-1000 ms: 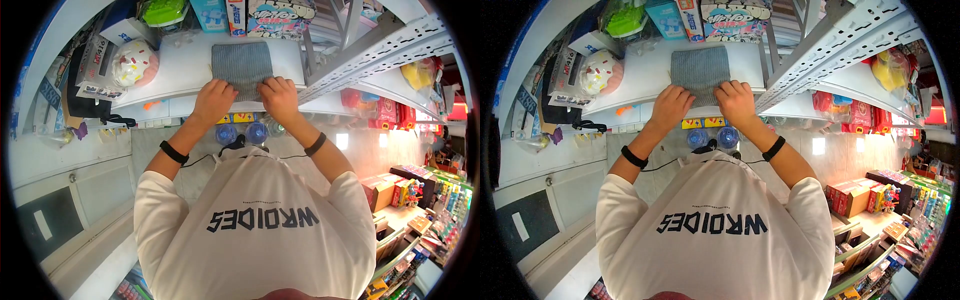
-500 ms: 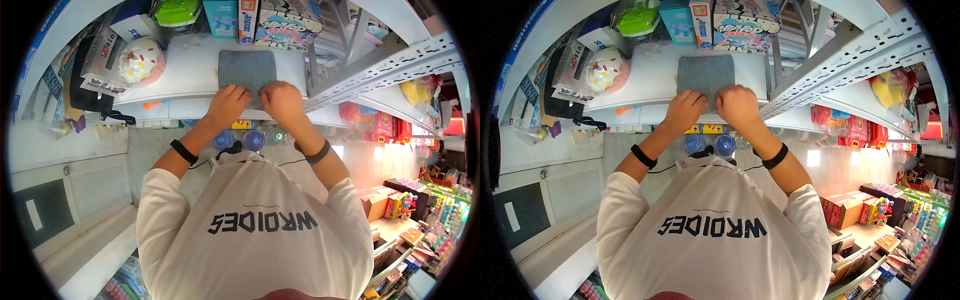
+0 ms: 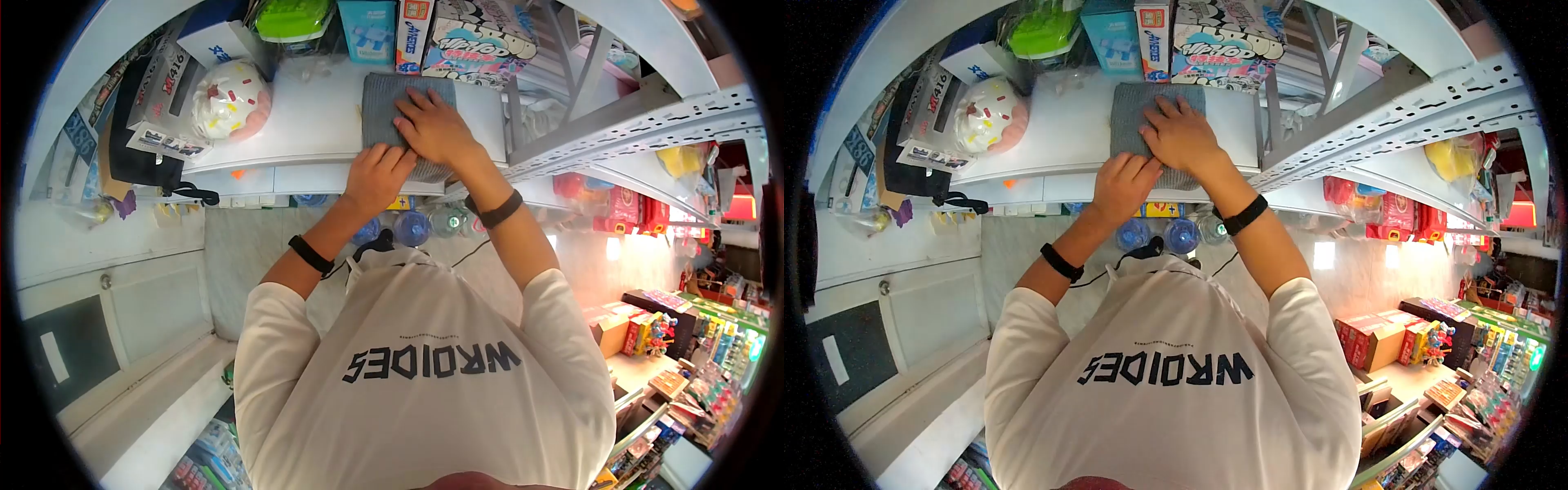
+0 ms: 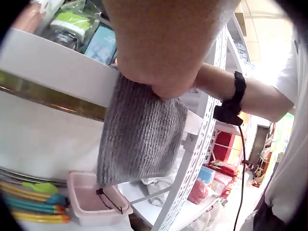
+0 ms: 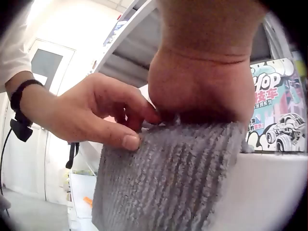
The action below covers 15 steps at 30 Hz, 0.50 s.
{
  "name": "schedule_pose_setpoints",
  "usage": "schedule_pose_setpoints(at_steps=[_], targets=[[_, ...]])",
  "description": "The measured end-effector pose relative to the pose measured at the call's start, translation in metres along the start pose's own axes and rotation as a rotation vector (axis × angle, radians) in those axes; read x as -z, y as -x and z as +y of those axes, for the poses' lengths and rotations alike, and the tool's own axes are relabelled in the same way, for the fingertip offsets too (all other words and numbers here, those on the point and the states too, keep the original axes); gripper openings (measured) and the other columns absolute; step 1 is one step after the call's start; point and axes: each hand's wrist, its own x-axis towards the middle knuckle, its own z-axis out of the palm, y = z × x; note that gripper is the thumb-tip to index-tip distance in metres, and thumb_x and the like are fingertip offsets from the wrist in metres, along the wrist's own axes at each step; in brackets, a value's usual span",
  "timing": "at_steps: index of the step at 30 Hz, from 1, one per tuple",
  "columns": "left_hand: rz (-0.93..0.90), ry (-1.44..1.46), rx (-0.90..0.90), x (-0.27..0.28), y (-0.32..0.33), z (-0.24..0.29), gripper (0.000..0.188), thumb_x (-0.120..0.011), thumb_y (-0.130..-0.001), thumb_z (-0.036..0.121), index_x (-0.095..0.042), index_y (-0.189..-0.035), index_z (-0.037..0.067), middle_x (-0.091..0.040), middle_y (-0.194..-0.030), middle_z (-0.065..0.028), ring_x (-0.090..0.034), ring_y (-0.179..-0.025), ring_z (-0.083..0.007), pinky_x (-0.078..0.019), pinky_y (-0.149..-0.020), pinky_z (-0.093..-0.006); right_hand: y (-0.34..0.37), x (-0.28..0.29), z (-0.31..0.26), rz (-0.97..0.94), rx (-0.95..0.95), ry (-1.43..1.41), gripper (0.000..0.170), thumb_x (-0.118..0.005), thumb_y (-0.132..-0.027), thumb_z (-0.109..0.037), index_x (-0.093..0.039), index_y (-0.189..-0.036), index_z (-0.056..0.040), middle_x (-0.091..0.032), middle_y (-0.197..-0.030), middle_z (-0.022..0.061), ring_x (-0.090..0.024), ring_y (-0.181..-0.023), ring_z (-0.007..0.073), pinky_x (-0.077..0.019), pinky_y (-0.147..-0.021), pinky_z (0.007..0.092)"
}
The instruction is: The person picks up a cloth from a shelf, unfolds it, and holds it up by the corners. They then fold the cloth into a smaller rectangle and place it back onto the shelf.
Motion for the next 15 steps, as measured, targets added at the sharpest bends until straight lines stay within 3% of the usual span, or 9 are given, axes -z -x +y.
schedule_pose_setpoints(at_steps=[2, 6, 8, 11, 15], targets=[[-0.002, -0.01, 0.002, -0.001, 0.001, 0.0, 0.024, -0.076, -0.078, 0.02, -0.07, -0.099, 0.013, -0.057, -0.089, 0.0006, -0.056, -0.085, -0.0196, -0.0483, -0.069, -0.0349, -0.005, 0.016, -0.009, -0.028, -0.137, -0.071, 0.049, -0.043, -0.101, -0.043, -0.058, -0.139, -0.0165, -0.046, -0.153, 0.0141, -0.038, -0.142, 0.046, -0.0364, -0.112, 0.057], [-0.016, -0.015, 0.017, -0.003, 0.003, 0.002, 0.028, -0.076, -0.077, 0.019, -0.07, -0.104, 0.013, -0.057, -0.093, 0.0008, -0.056, -0.089, -0.0199, -0.0467, -0.072, -0.0368, -0.006, 0.014, -0.002, -0.036, -0.073, -0.084, 0.051, -0.044, -0.101, -0.045, -0.057, -0.14, -0.015, -0.044, -0.155, 0.0134, -0.038, -0.142, 0.0457, -0.0345, -0.113, 0.0583], [-0.024, -0.015, 0.021, -0.004, 0.001, 0.001, 0.029, -0.076, -0.077, 0.019, -0.07, -0.105, 0.013, -0.056, -0.094, 0.0009, -0.055, -0.09, -0.0198, -0.0463, -0.073, -0.0372, -0.006, 0.023, -0.005, 0.118, -0.014, -0.034, 0.054, -0.044, -0.101, -0.046, -0.054, -0.143, -0.0136, -0.041, -0.157, 0.015, -0.034, -0.145, 0.0445, -0.03, -0.116, 0.0587], [-0.048, 0.037, 0.031, -0.004, 0.003, 0.0, 0.03, -0.076, -0.079, 0.019, -0.071, -0.108, 0.013, -0.059, -0.1, -0.0019, -0.057, -0.097, -0.0224, -0.0471, -0.08, -0.0392, -0.001, 0.007, -0.002, 0.103, -0.056, 0.063, 0.058, -0.044, -0.101, -0.047, -0.048, -0.147, -0.0128, -0.036, -0.159, 0.0171, -0.029, -0.148, 0.0428, -0.0235, -0.119, 0.0588], [-0.012, 0.062, 0.054, -0.006, 0.001, -0.003, 0.028, -0.074, -0.084, 0.019, -0.07, -0.11, 0.013, -0.061, -0.117, -0.0098, -0.056, -0.118, -0.032, -0.0453, -0.096, -0.0466, 0.001, 0.005, 0.002, 0.045, -0.086, 0.043, 0.063, -0.042, -0.101, -0.051, -0.043, -0.151, -0.0135, -0.032, -0.161, 0.0189, -0.025, -0.15, 0.0416, -0.0189, -0.12, 0.059]])
